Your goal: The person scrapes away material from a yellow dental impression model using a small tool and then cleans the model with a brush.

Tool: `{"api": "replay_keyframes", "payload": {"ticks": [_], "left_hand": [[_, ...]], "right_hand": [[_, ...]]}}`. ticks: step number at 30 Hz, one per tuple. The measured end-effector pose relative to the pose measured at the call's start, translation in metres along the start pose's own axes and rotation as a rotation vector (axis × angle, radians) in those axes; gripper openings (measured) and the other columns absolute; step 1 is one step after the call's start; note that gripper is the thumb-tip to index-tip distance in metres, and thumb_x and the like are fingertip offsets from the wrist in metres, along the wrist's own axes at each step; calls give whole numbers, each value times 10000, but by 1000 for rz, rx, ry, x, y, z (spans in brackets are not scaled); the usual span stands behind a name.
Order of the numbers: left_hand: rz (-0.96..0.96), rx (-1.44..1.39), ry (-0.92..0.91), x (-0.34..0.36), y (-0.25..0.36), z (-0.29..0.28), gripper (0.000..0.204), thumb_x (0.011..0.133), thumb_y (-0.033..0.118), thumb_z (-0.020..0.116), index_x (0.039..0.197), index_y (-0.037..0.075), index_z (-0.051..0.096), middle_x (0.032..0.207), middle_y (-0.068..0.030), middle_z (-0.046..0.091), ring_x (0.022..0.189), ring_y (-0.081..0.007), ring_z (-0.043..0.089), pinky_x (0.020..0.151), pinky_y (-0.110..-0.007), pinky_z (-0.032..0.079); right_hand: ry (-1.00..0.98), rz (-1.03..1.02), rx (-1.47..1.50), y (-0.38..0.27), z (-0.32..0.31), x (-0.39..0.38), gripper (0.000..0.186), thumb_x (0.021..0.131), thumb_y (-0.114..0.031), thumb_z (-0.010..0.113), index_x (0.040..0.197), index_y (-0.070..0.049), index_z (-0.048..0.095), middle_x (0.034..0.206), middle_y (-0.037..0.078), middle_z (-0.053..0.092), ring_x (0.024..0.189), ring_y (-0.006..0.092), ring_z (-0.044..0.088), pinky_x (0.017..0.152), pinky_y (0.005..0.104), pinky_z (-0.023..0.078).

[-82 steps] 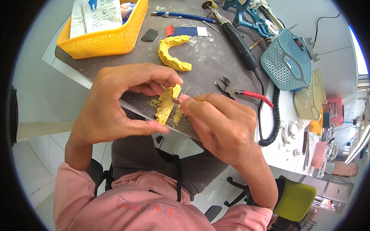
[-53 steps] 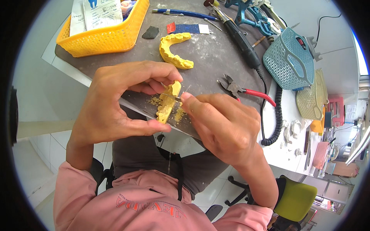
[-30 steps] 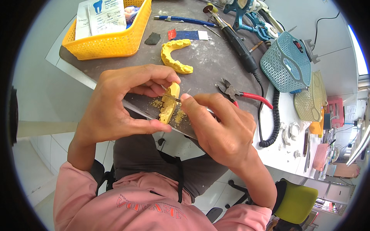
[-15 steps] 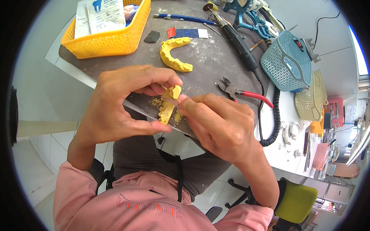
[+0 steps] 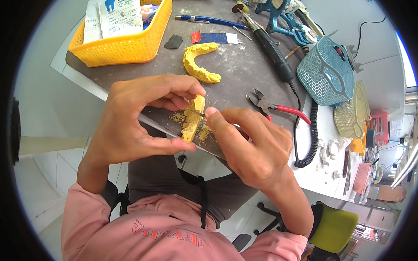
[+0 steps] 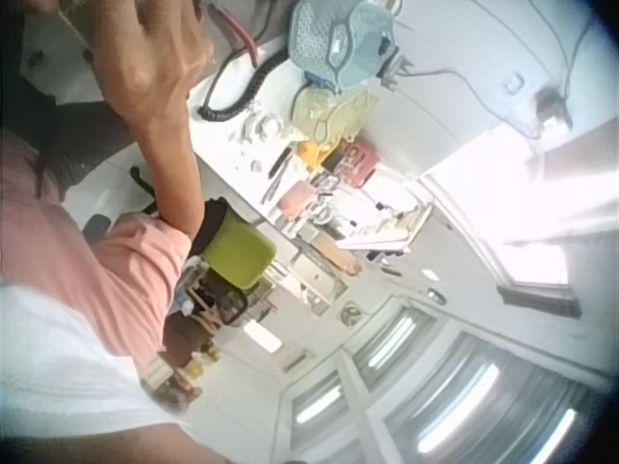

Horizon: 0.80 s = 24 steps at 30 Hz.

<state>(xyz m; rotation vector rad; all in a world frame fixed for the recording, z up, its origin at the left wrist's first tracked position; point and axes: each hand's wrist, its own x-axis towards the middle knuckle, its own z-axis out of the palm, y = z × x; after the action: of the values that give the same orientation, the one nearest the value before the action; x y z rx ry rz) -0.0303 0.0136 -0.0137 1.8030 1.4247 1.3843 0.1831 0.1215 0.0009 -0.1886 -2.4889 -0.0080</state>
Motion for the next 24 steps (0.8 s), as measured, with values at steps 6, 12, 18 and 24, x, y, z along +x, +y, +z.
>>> {"api": "replay_keyframes", "payload": {"ticks": [6, 12, 18, 24], "left_hand": [[20, 71, -10, 0, 0, -1, 657, 628, 167, 974, 1196, -3, 689, 1127, -93, 742, 964, -203, 747, 885, -323, 624], [57, 74, -1, 0, -1, 1, 660, 627, 167, 974, 1197, -5, 689, 1119, -95, 740, 951, -199, 743, 875, -317, 621], [58, 82, 0, -1, 1, 1, 665, 632, 163, 972, 1211, -3, 688, 1127, -96, 735, 970, -204, 739, 889, -313, 617], [62, 85, 8, -1, 2, 5, 678, 634, 127, 968, 1236, -2, 683, 1153, -94, 729, 988, -200, 740, 906, -316, 615]], "right_hand": [[-48, 14, 85, 2, -2, 4, 307, 734, -4, 794, 1039, -18, 772, 789, 62, 701, 596, 173, 649, 483, 298, 485], [-110, 51, 182, 6, -8, 5, 273, 779, -14, 804, 1049, -26, 762, 792, 72, 708, 600, 206, 660, 503, 321, 500], [-170, 116, 277, 8, -12, 8, 254, 815, -19, 786, 1062, -70, 758, 785, 70, 698, 589, 235, 651, 498, 344, 490], [-230, 109, 304, 14, -16, 8, 169, 820, 8, 776, 984, -21, 744, 834, 96, 754, 604, 176, 702, 500, 275, 480]]}}
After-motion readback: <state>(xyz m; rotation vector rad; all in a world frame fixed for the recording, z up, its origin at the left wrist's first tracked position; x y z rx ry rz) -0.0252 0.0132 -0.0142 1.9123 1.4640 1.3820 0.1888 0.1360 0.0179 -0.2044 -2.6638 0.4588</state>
